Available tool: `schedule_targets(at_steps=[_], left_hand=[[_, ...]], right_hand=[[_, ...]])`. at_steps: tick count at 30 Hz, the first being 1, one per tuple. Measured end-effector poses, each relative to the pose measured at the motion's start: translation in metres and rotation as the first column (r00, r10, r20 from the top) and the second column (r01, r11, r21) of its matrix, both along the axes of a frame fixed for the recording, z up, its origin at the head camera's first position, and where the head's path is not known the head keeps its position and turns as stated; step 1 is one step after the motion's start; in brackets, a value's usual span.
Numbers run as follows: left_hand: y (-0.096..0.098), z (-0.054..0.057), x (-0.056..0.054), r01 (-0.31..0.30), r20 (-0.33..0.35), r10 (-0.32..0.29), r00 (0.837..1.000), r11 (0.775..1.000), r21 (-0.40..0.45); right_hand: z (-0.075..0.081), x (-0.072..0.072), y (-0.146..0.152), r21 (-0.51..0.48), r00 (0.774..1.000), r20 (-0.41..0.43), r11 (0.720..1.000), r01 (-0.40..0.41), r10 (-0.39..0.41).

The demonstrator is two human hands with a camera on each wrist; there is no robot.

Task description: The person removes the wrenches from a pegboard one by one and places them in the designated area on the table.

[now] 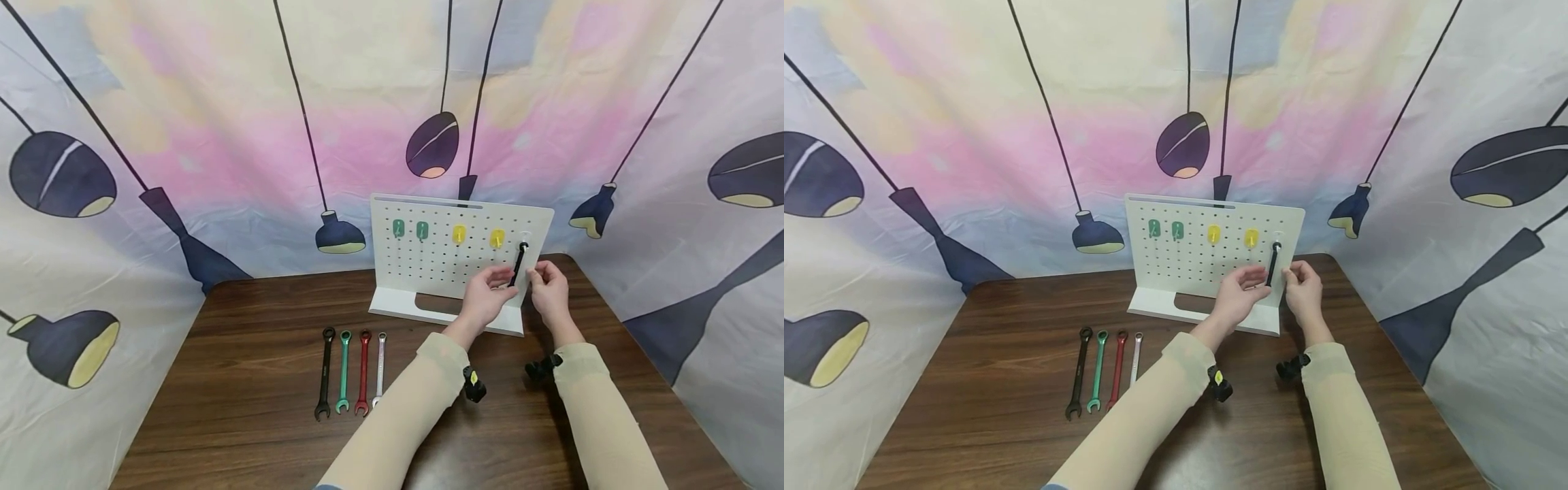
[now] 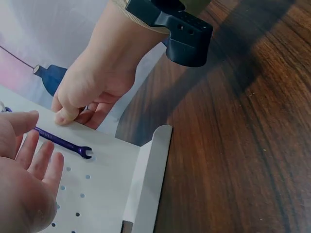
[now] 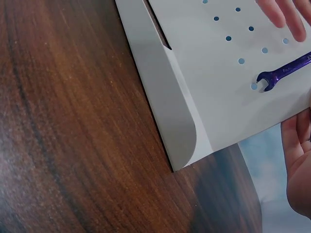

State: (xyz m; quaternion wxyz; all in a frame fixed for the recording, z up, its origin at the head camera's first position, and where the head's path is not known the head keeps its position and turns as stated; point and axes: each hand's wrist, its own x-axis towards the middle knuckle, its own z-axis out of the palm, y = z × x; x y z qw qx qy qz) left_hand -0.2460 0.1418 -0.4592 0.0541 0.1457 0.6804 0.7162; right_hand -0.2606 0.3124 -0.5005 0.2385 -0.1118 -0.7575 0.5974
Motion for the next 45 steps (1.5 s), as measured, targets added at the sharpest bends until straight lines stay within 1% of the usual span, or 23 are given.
schedule_targets(at_steps=[5,10,15,19,23,32,38,45], left_hand=[[0.008,0.007,-0.002,-0.02,0.005,0.02,1.0,0.999,-0.038],[0.012,0.012,-0.005,-0.022,0.024,0.024,0.999,0.996,-0.089],[0.013,0.014,-0.008,-0.004,0.049,0.01,0.999,0.993,-0.117],[0.013,0.016,-0.009,0.017,0.066,-0.008,0.998,0.992,-0.124],[0.012,0.016,-0.009,0.028,0.07,-0.019,0.997,0.992,-0.126],[0.012,0.013,-0.012,0.05,0.055,-0.043,0.998,0.989,-0.137],[0.015,0.011,-0.011,0.058,0.074,-0.047,0.996,0.988,-0.143],[0.018,0.01,-0.011,0.059,0.067,-0.052,0.996,0.991,-0.12]], right_hand=[[0.0,0.001,0.0,0.003,1.0,0.008,1.0,-0.002,0.002],[0.001,0.0,-0.001,0.0,1.0,0.018,1.0,-0.003,0.003],[0.001,0.001,-0.001,0.007,1.0,0.015,1.0,0.004,-0.005],[0.001,0.002,-0.001,0.012,1.0,0.009,1.0,0.01,-0.01],[0.0,0.002,-0.001,0.005,1.0,0.011,1.0,0.0,0.0],[-0.001,0.0,0.0,-0.007,1.0,0.002,1.0,0.0,0.0],[-0.001,0.0,0.0,0.002,1.0,0.005,1.0,0.004,-0.004],[-0.001,0.0,0.0,0.015,1.0,-0.006,1.0,0.004,-0.004]])
